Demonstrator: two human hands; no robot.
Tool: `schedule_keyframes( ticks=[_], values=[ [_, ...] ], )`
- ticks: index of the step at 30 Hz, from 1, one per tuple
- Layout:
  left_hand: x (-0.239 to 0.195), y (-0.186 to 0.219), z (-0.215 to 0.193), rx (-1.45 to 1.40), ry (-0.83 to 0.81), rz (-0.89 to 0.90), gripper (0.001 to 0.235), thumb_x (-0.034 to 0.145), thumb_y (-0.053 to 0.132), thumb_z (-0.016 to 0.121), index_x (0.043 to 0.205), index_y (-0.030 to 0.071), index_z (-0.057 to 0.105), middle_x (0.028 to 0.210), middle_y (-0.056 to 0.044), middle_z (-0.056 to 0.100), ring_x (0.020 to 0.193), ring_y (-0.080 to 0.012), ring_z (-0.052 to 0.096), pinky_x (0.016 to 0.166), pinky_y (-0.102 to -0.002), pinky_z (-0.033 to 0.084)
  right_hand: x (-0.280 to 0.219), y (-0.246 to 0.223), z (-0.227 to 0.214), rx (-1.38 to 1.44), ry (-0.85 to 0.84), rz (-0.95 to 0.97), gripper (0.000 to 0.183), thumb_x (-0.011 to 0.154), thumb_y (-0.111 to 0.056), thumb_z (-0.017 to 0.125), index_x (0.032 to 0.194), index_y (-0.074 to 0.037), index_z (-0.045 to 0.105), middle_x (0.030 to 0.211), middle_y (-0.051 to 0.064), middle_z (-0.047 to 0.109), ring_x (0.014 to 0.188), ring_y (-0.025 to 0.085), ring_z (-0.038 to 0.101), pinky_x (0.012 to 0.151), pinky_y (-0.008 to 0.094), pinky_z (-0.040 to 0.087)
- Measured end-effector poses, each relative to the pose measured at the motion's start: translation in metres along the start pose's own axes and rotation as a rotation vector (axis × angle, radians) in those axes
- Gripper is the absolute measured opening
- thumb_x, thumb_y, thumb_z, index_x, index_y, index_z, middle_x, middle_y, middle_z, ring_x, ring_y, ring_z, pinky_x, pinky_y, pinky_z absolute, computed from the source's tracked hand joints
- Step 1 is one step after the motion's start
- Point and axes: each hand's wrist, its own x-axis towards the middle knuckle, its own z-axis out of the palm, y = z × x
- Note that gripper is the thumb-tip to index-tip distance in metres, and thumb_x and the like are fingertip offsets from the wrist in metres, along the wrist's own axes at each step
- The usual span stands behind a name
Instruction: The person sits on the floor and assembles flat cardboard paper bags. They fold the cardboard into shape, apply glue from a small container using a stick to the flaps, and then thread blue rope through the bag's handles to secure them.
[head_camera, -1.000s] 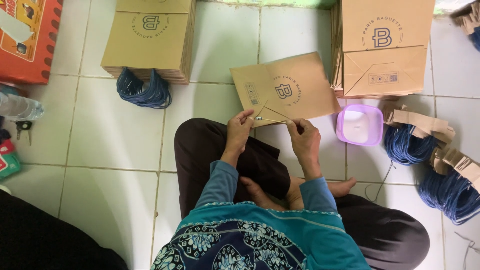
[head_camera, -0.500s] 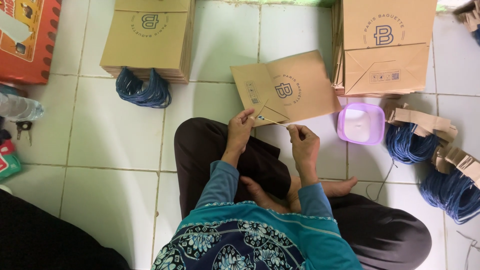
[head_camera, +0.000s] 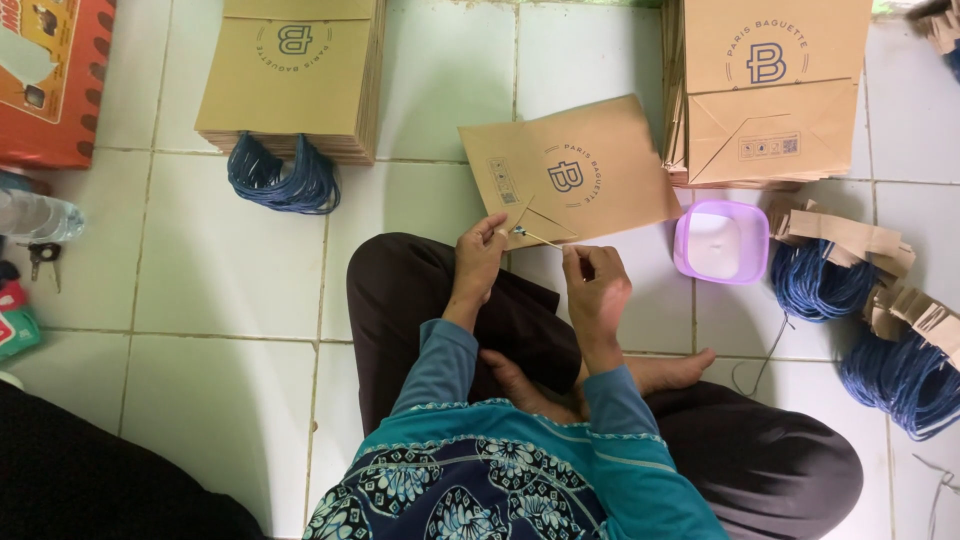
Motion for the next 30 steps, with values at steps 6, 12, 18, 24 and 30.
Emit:
schedule_keyframes(
  ticks=[6, 12, 18, 24, 30],
  values=[
    [0.002, -0.003, -0.001, -0.007, -0.014, 0.003, 0.042, 0.095, 0.007, 0.057, 0.135, -0.002, 0.061, 0.131, -0.028, 0.063, 0.114, -0.0274, 0.066, 0.086, -0.035, 0.060, -0.003, -0.017, 0.000, 0.004, -0.002, -0.212, 0.009, 0.093, -0.005, 0.078, 0.085, -0.006, 0.073, 0.074, 0.004, 0.058, 0.063, 0.019, 0.063, 0.053, 0.027, 0.052],
    [-0.002, 0.004, 0.001, 0.017, -0.016, 0.010, 0.041, 0.095, 0.007, 0.057, 0.135, -0.003, 0.062, 0.132, -0.030, 0.062, 0.119, -0.0323, 0.064, 0.089, -0.037, 0.059, -0.007, -0.017, 0.009, -0.038, 0.011, -0.286, 0.007, 0.090, -0.002, 0.079, 0.085, -0.004, 0.073, 0.078, 0.004, 0.059, 0.064, 0.017, 0.065, 0.052, 0.025, 0.054],
    [-0.001, 0.004, 0.002, 0.008, -0.023, 0.010, 0.043, 0.095, 0.006, 0.054, 0.137, -0.004, 0.060, 0.134, -0.030, 0.060, 0.119, -0.0308, 0.063, 0.089, -0.034, 0.059, -0.005, -0.020, 0.010, -0.043, -0.025, -0.259, 0.010, 0.092, -0.008, 0.080, 0.084, -0.005, 0.074, 0.076, 0.005, 0.059, 0.063, 0.017, 0.065, 0.052, 0.026, 0.054],
    [-0.006, 0.011, 0.003, 0.000, -0.029, 0.005, 0.044, 0.096, 0.007, 0.055, 0.138, -0.005, 0.058, 0.137, -0.033, 0.057, 0.122, -0.0341, 0.061, 0.089, -0.036, 0.058, -0.003, -0.025, 0.012, -0.031, -0.051, -0.252, 0.013, 0.092, -0.008, 0.080, 0.083, -0.004, 0.072, 0.076, 0.005, 0.059, 0.062, 0.017, 0.065, 0.052, 0.026, 0.054],
    [-0.002, 0.005, 0.001, -0.004, -0.046, -0.001, 0.044, 0.097, 0.007, 0.056, 0.139, -0.004, 0.057, 0.141, -0.031, 0.054, 0.127, -0.0357, 0.057, 0.094, -0.039, 0.057, 0.002, -0.021, 0.000, -0.021, -0.062, -0.165, 0.011, 0.092, -0.009, 0.078, 0.082, -0.007, 0.073, 0.074, 0.005, 0.062, 0.063, 0.020, 0.067, 0.054, 0.030, 0.055]
  ],
)
